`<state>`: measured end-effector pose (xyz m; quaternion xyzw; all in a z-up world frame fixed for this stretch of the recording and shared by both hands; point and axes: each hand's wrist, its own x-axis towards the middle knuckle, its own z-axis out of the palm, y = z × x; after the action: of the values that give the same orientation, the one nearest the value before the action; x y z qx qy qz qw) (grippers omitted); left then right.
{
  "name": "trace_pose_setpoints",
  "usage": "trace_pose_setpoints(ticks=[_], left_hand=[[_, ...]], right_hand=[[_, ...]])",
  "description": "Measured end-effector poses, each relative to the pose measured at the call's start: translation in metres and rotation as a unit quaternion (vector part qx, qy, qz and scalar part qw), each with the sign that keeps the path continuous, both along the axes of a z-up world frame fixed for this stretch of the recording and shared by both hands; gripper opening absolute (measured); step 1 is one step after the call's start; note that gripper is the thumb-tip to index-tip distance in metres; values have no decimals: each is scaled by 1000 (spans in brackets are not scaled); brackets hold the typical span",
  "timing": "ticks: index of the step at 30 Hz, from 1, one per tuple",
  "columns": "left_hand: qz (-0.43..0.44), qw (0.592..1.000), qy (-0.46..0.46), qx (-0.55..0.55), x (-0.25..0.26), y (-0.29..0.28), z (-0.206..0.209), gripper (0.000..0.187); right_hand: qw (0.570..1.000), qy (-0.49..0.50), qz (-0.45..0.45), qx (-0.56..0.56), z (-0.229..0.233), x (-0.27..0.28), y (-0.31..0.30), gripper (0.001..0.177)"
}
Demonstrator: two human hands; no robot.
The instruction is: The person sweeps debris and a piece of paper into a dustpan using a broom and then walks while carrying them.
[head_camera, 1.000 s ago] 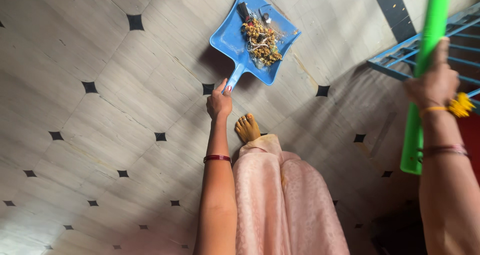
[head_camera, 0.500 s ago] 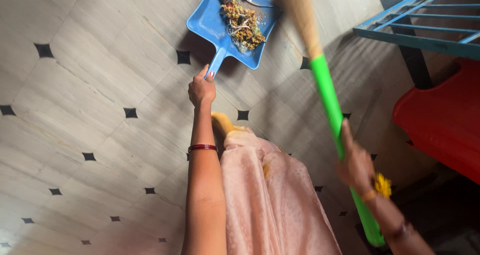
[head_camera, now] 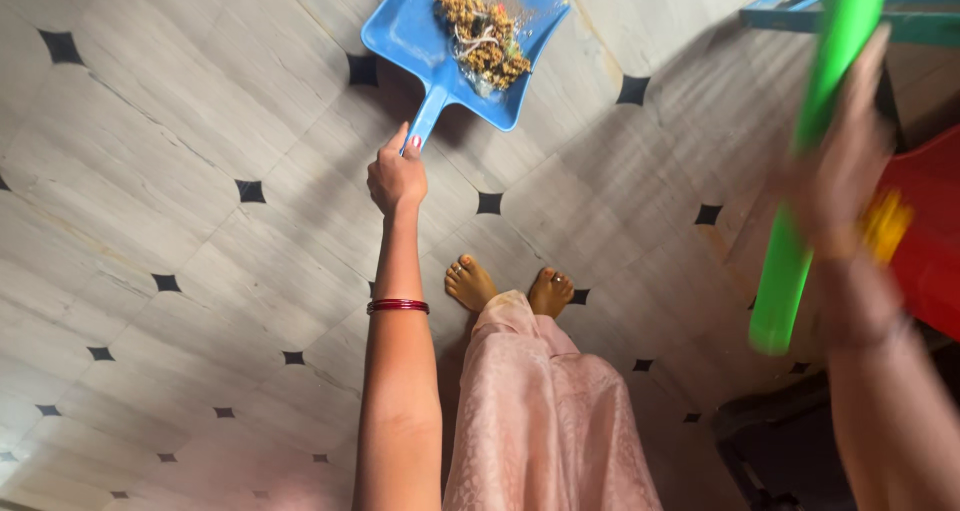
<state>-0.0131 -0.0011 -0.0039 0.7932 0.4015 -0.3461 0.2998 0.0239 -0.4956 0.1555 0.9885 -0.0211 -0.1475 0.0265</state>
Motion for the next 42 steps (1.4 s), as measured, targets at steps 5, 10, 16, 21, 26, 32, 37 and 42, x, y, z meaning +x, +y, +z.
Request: trace_pose_setpoints(ticks=[5,10,16,21,26,32,37,42], left_hand=[[9,1000,6,-2,-5,-1,-6,37],[9,1000,-2,10,-8,-4,-12,40],[26,1000,1,4,-10,-5,-12,37],[5,1000,12,21,-11,-4,-14,27],[9,1000,22,18,-12,-2,-13,25],[1,999,30,15,-15,3,-8,25],[-1,999,31,7,-22,3,-6,26],[6,1000,21,14,-26,2,-11,25]], right_hand=[[956,137,-232,116,-120,127,-92,37],[961,-47,180,-204,-87,60,-1,75],[959,275,3,-66,44,-91,128,106],[887,438,-121,-80,121,-194,129,114],[956,270,-114,26,147,-218,101,109],[957,269,-109,-6,82,-140,99,111],[921,348,-173,10,95,-185,141,113],[958,238,-120,101,162,-256,150,109]])
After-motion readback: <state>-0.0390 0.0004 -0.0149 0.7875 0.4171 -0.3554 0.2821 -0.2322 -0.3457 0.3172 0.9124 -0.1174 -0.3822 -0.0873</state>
